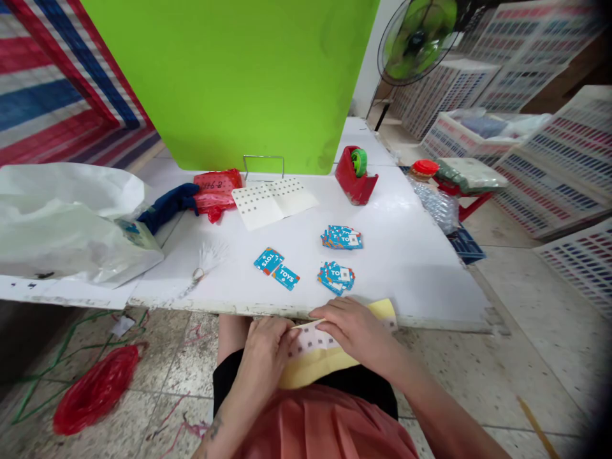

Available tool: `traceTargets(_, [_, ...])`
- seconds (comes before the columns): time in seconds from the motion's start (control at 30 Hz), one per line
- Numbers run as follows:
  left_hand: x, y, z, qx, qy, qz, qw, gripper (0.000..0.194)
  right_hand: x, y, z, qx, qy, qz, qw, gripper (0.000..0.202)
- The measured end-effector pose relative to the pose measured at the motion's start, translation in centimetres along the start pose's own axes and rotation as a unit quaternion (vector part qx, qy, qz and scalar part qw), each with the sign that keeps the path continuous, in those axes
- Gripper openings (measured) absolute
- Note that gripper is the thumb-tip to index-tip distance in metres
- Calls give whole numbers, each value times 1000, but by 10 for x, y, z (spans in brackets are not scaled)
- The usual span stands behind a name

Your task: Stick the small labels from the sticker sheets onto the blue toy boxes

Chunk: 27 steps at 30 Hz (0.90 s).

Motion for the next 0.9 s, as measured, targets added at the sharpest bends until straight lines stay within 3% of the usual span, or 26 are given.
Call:
traceTargets(0.13, [-1,-1,-3,-67,-107,-17,992,34,4,-1,-2,-63,-29,54,996,20])
traceTargets(0.27, [1,-1,-5,-136,-230,-45,962,35,15,-7,-5,-115,-79,85,987,28])
traceTargets(0.4, [2,-1,-11,-157,-266,-43,950,35,23,-10,-9,-128,-59,103,985,21])
traceTargets(0.53, [0,-4,-18,-124,-186,-39,974,34,16,0,-6,-62,88,175,979,12])
traceTargets(0.67, [-10,-6,-12,-23,2,0,1000,30,4,26,9,45,189,216,957,9])
traceTargets(0.77, [-16,-2,1,71,132,50,987,22,3,53,20,96,195,194,957,10])
traceTargets(0.9, [-11,13,5,135,195,80,968,13,10,78,27,138,175,179,958,12])
Point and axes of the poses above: each hand's wrist, its own y-axis towards the middle knuckle, its own x-axis out of the palm, z = x × y, the point moved 3 cm from there along y, towards the middle knuckle, and after that the axes turned 15 degrees about y, right-handed, at the moved point
